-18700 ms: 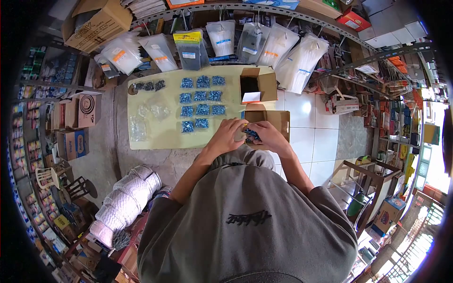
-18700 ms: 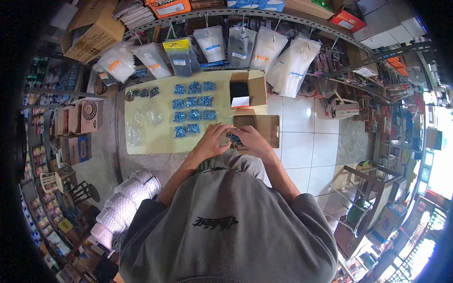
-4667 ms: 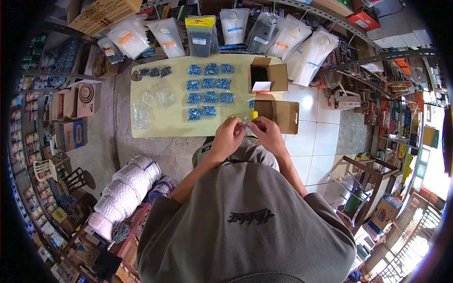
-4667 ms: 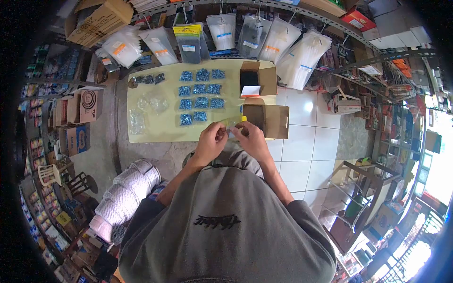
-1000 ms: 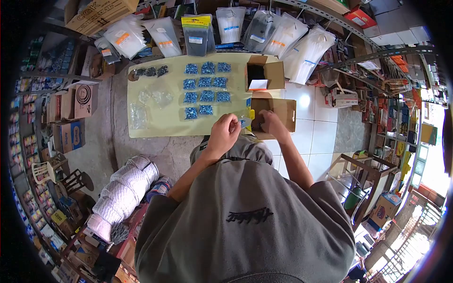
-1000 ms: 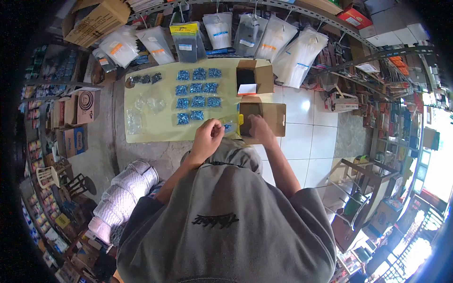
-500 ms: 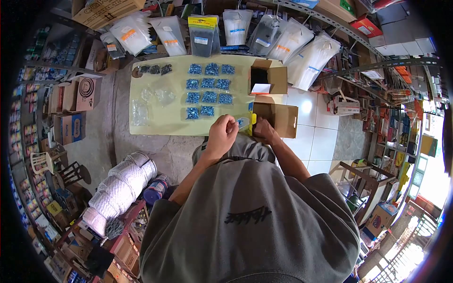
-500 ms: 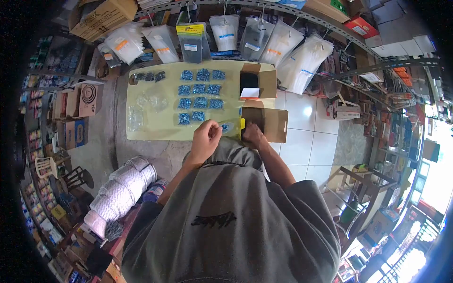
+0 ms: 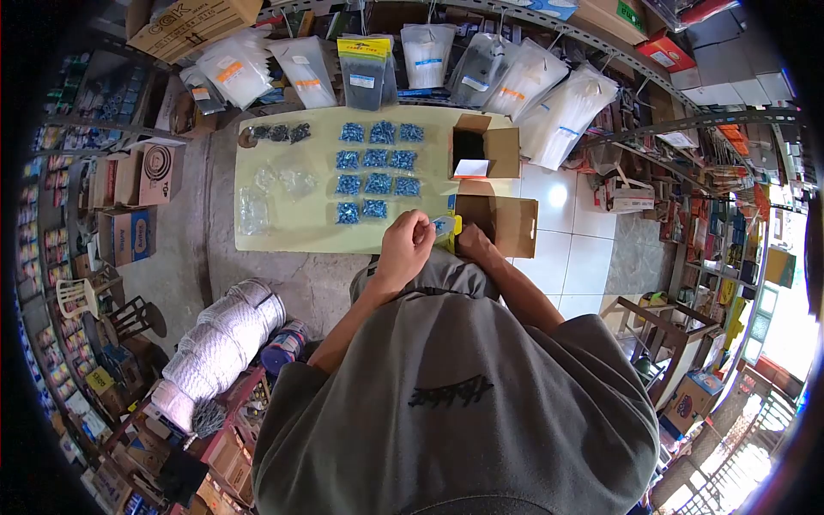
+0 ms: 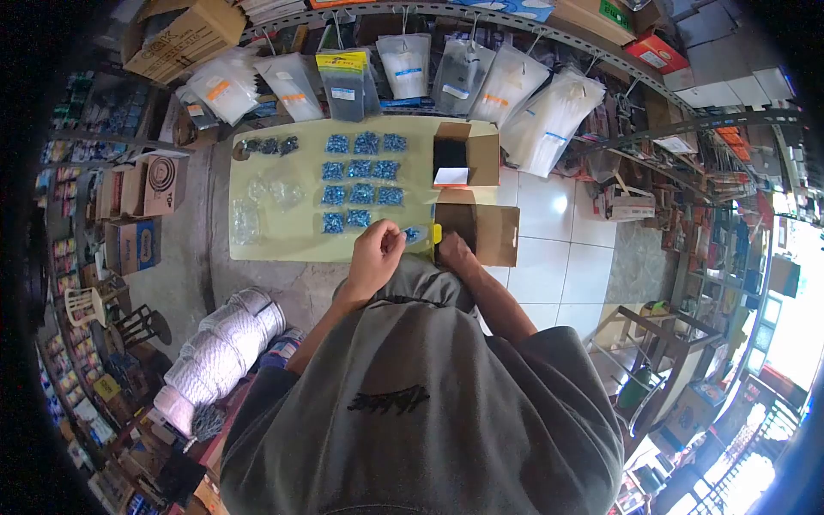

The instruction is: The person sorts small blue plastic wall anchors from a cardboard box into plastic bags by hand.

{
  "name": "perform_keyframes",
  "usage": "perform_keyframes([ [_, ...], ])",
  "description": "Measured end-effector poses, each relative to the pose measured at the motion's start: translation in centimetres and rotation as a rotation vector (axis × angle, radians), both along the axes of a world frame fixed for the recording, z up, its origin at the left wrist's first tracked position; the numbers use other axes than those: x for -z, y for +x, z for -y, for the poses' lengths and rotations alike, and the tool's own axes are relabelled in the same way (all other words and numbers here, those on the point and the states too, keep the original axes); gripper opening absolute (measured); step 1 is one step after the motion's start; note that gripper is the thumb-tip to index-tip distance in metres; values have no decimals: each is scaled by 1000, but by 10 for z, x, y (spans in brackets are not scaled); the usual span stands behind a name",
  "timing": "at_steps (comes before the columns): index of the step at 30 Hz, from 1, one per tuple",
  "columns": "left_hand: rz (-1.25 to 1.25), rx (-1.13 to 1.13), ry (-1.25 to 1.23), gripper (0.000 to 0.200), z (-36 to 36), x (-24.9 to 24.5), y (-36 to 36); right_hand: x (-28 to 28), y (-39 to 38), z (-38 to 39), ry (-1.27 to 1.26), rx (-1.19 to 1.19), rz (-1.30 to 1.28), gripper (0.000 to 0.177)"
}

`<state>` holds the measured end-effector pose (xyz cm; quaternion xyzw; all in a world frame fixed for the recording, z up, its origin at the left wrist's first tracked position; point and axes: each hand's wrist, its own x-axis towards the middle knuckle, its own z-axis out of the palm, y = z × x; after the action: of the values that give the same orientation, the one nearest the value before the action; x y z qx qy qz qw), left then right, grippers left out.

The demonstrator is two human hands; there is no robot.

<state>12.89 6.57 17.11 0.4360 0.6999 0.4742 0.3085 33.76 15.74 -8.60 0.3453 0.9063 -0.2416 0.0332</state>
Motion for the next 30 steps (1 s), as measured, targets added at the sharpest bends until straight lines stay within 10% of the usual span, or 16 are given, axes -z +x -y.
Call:
perform_keyframes([
  [2,-10,-1,12,15,-1,1,-1,-4,0,-12,-98,-328,-80,11],
  [12,-5,-3,-7,13,-1,2,-4,-43,0,-12,-190,-270,-229,12],
  [20,-18,-4,-11,13,0,4,-3,9,13,16,721,-295,262,10],
  [30,-1,-16,-18,15,2,3,-3,31,13,9,495,-268,-71,9],
])
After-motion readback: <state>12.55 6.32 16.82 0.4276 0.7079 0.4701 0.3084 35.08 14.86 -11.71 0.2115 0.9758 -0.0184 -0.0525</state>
